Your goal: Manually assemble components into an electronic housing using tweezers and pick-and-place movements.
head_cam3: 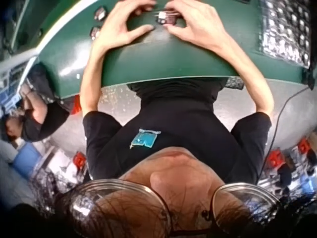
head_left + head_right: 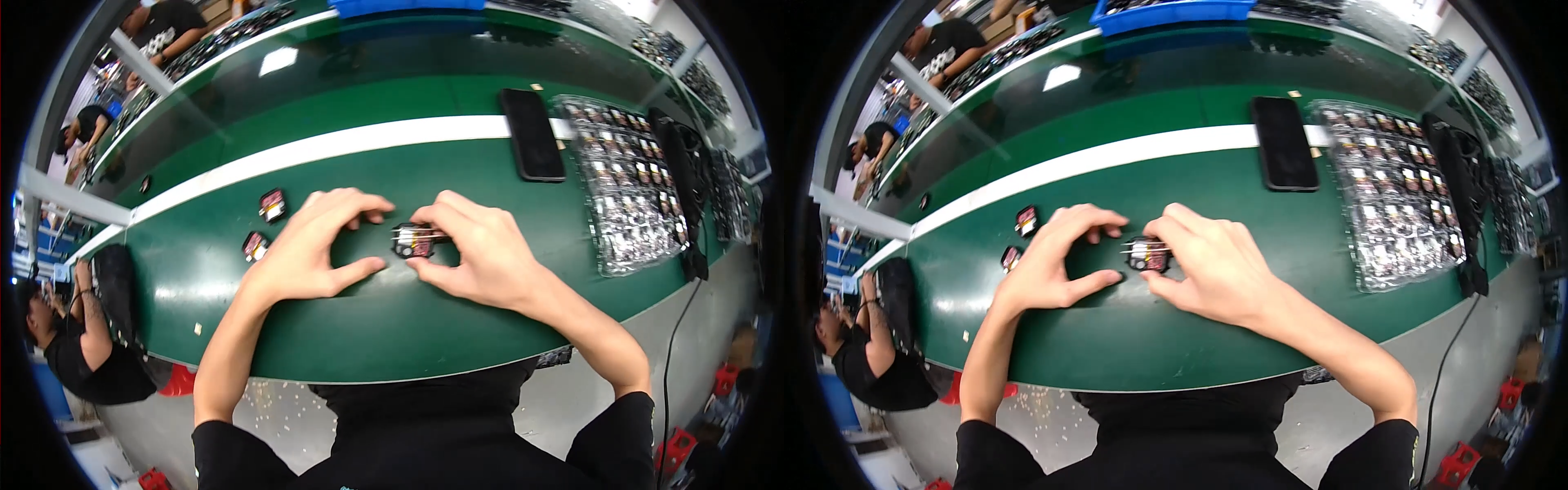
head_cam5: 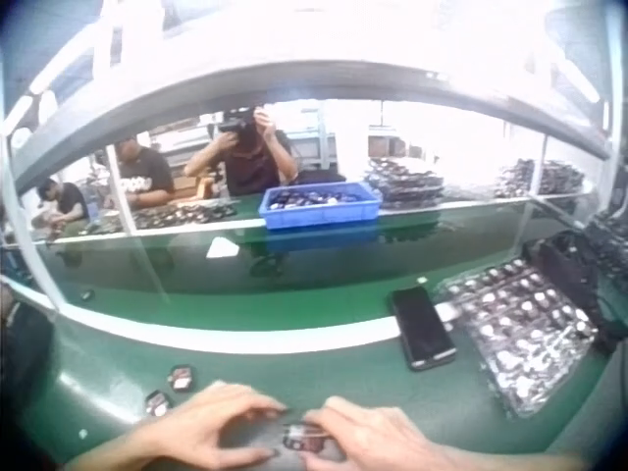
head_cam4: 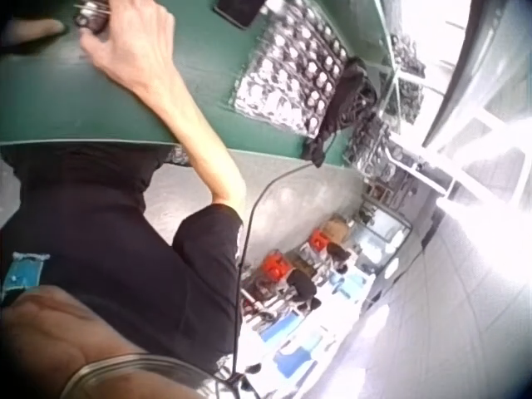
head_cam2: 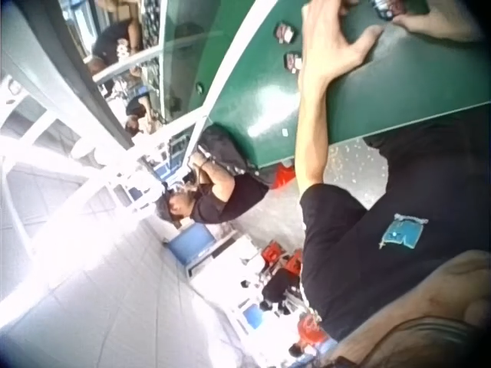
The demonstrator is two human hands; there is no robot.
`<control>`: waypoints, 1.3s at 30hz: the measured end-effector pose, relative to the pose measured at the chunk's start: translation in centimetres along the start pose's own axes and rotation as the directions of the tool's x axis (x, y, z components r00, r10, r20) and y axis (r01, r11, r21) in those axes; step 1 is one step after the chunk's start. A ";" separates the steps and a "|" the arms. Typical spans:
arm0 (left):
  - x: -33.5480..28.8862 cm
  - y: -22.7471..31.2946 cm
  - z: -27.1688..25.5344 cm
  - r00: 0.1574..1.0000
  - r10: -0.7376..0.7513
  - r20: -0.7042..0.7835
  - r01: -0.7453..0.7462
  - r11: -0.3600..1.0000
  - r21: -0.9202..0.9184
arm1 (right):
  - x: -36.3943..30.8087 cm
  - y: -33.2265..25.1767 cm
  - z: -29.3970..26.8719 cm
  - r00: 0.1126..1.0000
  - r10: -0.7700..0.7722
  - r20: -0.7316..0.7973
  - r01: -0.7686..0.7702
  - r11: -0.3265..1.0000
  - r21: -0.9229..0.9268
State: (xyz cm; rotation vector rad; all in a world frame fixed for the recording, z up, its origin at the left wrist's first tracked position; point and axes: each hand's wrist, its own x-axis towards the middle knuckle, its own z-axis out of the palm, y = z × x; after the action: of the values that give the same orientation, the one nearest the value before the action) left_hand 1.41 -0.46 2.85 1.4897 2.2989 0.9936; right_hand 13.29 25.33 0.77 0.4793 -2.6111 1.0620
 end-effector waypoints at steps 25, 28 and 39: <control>0.0 0.5 1.5 0.999 0.003 -0.052 -0.002 1.000 0.027 | -6.5 12.8 -24.3 0.661 0.462 -0.592 -0.637 0.762 -0.117; 0.2 0.9 1.4 0.994 0.002 -0.111 0.016 0.987 0.159 | -5.0 10.7 -23.8 0.694 0.486 -0.531 -0.529 0.845 0.080; -0.3 -0.3 1.8 0.995 -0.052 -0.084 0.060 0.993 0.102 | 1.7 -0.1 -6.0 0.950 0.309 -0.036 -0.255 0.838 0.483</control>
State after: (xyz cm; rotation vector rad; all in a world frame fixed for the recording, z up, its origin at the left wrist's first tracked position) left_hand 2.28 -0.02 1.30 1.4397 2.4700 0.9493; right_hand 12.57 29.15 5.60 0.1164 -2.3542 1.7893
